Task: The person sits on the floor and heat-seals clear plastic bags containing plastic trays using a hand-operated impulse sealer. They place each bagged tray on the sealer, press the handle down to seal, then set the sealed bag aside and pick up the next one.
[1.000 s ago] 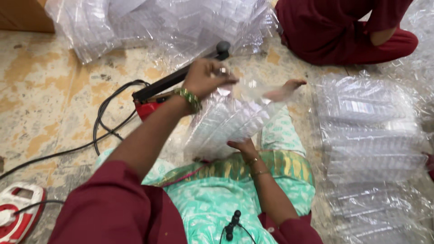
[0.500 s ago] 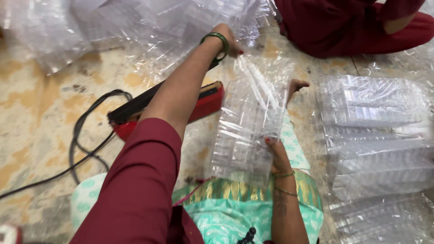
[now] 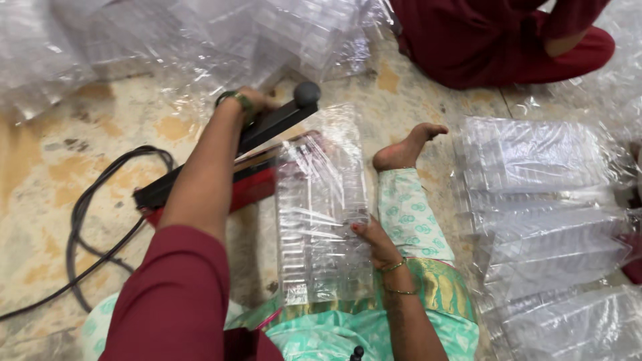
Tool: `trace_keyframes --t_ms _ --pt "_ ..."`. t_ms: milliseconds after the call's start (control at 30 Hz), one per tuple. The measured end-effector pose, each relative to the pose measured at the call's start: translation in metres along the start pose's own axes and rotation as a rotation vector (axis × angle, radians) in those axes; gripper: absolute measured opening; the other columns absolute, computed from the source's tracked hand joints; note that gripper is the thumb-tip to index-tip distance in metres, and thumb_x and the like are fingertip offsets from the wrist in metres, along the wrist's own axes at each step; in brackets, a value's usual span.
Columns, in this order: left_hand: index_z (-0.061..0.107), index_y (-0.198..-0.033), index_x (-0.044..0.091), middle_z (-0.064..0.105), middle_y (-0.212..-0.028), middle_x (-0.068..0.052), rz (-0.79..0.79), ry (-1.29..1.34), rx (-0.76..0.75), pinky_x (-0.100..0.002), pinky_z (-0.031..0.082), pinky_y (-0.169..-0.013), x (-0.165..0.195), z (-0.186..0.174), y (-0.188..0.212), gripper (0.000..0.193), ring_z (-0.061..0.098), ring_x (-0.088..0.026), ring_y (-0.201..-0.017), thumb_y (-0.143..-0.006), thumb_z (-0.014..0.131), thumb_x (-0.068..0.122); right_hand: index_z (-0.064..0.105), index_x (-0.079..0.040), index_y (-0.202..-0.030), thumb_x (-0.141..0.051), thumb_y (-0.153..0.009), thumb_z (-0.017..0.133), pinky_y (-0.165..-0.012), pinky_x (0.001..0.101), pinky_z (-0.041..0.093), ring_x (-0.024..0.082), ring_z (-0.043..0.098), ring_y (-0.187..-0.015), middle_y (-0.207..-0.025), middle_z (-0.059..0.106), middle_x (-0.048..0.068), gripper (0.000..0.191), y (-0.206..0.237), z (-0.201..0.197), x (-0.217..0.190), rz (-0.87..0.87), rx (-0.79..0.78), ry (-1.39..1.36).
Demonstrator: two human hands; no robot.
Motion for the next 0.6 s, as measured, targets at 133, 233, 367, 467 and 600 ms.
trace_keyframes --t_ms 133,233,367,467,600 --pt "0.080 -0.092 -0.002 0.079 -0.090 -0.014 -0.019 -0.127 0.189 -0.036 0.055 -0.072 -0.094 -0.031 0.047 0.056 0.072 -0.023 -0.080 -0.076 0.089 0.050 0.051 -0.003 -0.139 -0.034 -0.084 0.080 -0.092 0.0379 0.055 0.018 0.060 -0.110 -0.118 0.064 0.007 0.070 -0.017 0.036 0.008 0.039 -0.193 0.146" --pt "0.078 -0.085 0.001 0.079 -0.083 -0.011 -0.017 0.299 0.402 -0.033 0.058 -0.067 -0.149 -0.036 0.091 0.038 0.073 -0.019 -0.070 -0.065 0.096 0.028 0.048 -0.009 -0.140 -0.029 -0.082 0.079 -0.095 0.0314 0.053 0.013 0.063 -0.111 -0.122 0.066 0.002 0.068 -0.032 0.061 0.016 0.119 -0.347 0.127" --pt "0.078 -0.078 0.005 0.076 -0.076 -0.010 -0.014 0.341 0.595 -0.031 0.056 -0.065 -0.166 -0.032 0.124 0.028 0.069 -0.017 -0.064 -0.071 0.095 0.026 0.053 -0.005 -0.137 -0.028 -0.087 0.078 -0.083 0.0334 0.055 0.014 0.065 -0.094 -0.110 0.068 0.005 0.061 -0.042 0.084 0.028 0.191 -0.214 0.067" --pt "0.078 -0.078 0.003 0.076 -0.075 -0.009 0.075 0.450 0.667 -0.030 0.055 -0.063 -0.168 -0.028 0.137 0.026 0.069 -0.015 -0.064 -0.074 0.092 0.025 0.055 -0.002 -0.130 -0.032 -0.090 0.076 -0.080 0.0344 0.056 0.014 0.067 -0.090 -0.105 0.068 0.005 0.054 -0.042 0.093 0.034 0.243 -0.131 0.042" --pt "0.079 -0.080 0.007 0.077 -0.075 -0.006 0.131 0.470 0.709 -0.027 0.053 -0.063 -0.169 -0.022 0.143 0.023 0.070 -0.012 -0.064 -0.077 0.089 0.027 0.058 -0.008 -0.128 -0.039 -0.092 0.073 -0.080 0.0288 0.055 0.008 0.065 -0.091 -0.107 0.069 -0.001 0.050 -0.037 0.094 0.042 0.167 -0.064 0.232"
Point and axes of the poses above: each hand's wrist, its own y-axis away from the middle knuckle, its own z-axis out of the palm, x = y × z, the point moved 2 cm from there along -y, towards the middle knuckle
